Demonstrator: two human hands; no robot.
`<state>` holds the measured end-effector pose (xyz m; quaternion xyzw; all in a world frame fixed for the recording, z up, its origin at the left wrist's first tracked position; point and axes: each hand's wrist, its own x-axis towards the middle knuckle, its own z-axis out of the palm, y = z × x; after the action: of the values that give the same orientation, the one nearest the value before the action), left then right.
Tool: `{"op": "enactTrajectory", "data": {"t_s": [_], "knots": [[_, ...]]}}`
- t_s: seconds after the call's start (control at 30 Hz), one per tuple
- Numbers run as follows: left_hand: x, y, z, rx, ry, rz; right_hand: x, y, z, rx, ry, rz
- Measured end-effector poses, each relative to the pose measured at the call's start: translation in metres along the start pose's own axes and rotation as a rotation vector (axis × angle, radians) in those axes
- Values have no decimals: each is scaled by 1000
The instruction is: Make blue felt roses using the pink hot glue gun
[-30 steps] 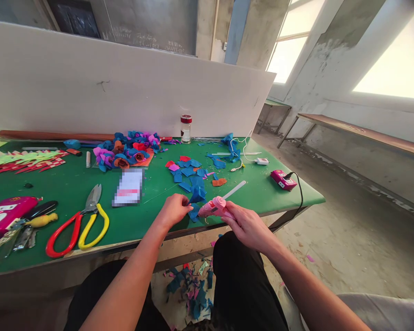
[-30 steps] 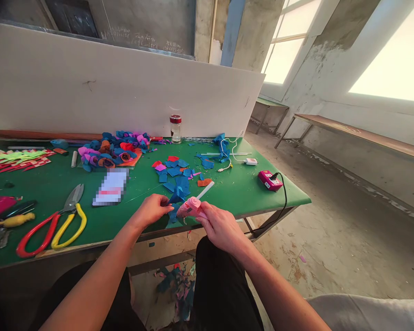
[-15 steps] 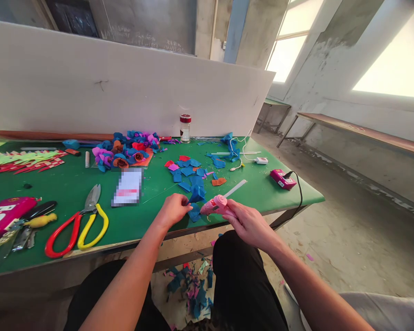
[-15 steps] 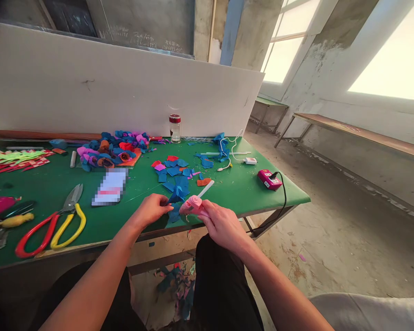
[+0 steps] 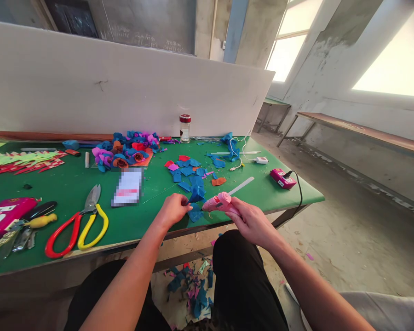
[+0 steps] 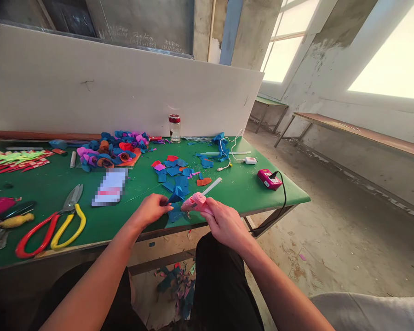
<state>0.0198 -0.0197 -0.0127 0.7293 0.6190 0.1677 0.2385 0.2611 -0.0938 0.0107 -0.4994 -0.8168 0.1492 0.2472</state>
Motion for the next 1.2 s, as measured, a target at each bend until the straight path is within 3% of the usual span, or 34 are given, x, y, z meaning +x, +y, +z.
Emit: {"op": "enactTrajectory", "data": {"t_s": [0.4, 1.2], "knots": [[1, -1, 0, 28, 0, 9, 0, -8, 4, 52, -55, -10], [1, -2, 0, 19, 5, 10, 3, -10, 5, -24, -38, -10]]}}
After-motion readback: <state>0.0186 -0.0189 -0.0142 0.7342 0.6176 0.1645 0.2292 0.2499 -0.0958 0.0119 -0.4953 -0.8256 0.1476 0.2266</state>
